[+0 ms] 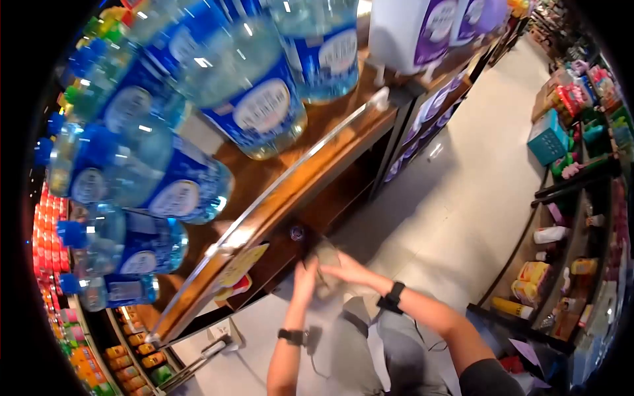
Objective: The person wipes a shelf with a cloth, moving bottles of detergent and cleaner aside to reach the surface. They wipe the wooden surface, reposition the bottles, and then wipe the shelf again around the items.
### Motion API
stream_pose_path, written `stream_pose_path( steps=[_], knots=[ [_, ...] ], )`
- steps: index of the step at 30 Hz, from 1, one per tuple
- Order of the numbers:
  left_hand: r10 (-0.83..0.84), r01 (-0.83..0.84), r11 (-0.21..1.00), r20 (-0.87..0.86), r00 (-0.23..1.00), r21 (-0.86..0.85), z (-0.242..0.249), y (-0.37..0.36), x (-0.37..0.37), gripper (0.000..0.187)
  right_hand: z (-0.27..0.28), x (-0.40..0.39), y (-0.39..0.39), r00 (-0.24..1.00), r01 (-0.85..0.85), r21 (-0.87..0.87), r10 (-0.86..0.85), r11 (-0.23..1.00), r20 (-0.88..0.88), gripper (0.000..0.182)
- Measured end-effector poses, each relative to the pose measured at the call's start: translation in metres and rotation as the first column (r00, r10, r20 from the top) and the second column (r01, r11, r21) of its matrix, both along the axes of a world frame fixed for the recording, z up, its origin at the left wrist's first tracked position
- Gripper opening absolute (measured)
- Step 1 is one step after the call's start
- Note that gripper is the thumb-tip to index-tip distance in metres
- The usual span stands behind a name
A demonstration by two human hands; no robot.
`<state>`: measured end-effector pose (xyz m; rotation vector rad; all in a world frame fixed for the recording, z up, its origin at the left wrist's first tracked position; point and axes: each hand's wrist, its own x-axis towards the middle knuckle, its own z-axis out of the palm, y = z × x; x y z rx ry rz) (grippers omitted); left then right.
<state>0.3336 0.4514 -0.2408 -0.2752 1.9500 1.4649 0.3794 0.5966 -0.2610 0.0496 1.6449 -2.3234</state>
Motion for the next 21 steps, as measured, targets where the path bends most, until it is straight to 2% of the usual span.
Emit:
stream_pose_path(
  steps=[1, 2, 3, 4, 5, 7, 9, 10, 11, 14, 15, 18, 19, 21],
  knots=[
    [-0.095, 0.052, 0.991, -0.378, 0.921, -0.123, -0.053, -0.009, -0.023, 0.048, -0.03, -0.034, 0.012, 0.99, -0.064, 0.416, 0.109, 0.907, -0.085, 0.049],
    [-0.108, 0.05, 0.99, -0.49, 0.865, -0.131, -0.074, -0.002, -0.039, 0.048, -0.03, -0.053, 0.014, 0.98, 0.185, 0.519, -0.117, 0.835, -0.161, 0.05],
    [-0.121, 0.043, 0.989, -0.596, 0.794, -0.144, -0.095, 0.006, -0.056, 0.048, -0.04, -0.07, 0.025, 0.969, 0.188, 0.633, -0.035, 0.751, -0.246, 0.052],
    [-0.067, 0.03, 0.997, -0.572, 0.818, -0.075, -0.09, 0.017, -0.067, 0.048, -0.051, -0.088, 0.037, 0.945, 0.217, 0.73, 0.047, 0.648, -0.323, 0.055],
    [-0.014, 0.012, 1.0, -0.544, 0.839, -0.007, -0.084, 0.029, -0.079, 0.047, -0.071, -0.101, 0.044, 0.873, 0.371, 0.786, 0.102, 0.494, -0.477, 0.056],
    [0.049, -0.012, 0.998, -0.651, 0.757, 0.061, -0.114, 0.042, -0.09, 0.048, -0.088, -0.12, 0.065, 0.82, 0.433, 0.719, 0.095, 0.544, -0.565, 0.054],
    [-0.243, -0.094, 0.942, -0.846, 0.474, -0.323, -0.144, 0.053, -0.098, 0.052, -0.105, -0.13, 0.081, 0.736, 0.504, 0.641, 0.102, 0.579, -0.67, 0.053],
    [-0.406, -0.192, 0.856, -0.854, 0.324, -0.48, -0.152, 0.058, -0.102, 0.054, -0.116, -0.134, 0.085, 0.678, 0.547, 0.595, 0.106, 0.589, -0.728, 0.053],
    [-0.325, -0.05, 0.924, -0.848, 0.418, -0.379, -0.156, 0.063, -0.108, 0.058, -0.125, -0.138, 0.088, 0.615, 0.581, 0.55, 0.119, 0.6, -0.78, 0.053],
    [-0.588, -0.099, 0.791, -0.795, 0.147, -0.603, -0.154, 0.076, -0.107, 0.057, -0.131, -0.14, 0.082, 0.443, 0.68, 0.571, 0.364, 0.46, -0.82, 0.052],
    [-0.548, -0.058, 0.825, -0.82, 0.165, -0.562, -0.15, 0.075, -0.101, 0.056, -0.135, -0.138, 0.078, 0.447, 0.705, 0.562, 0.344, 0.432, -0.826, 0.05],
    [-0.542, -0.128, 0.808, -0.811, 0.221, -0.575, -0.153, 0.066, -0.09, 0.057, -0.143, -0.14, 0.074, 0.426, 0.735, 0.529, 0.318, 0.423, -0.847, 0.046],
    [-0.491, -0.166, 0.802, -0.791, 0.366, -0.574, -0.149, 0.067, -0.078, 0.06, -0.141, -0.141, 0.075, 0.439, 0.733, 0.536, 0.31, 0.42, -0.843, 0.043],
    [-0.588, -0.177, 0.695, -0.692, 0.42, -0.697, -0.144, 0.065, -0.063, 0.061, -0.134, -0.149, 0.076, 0.503, 0.721, 0.584, 0.299, 0.373, -0.811, 0.041]
  ],
)
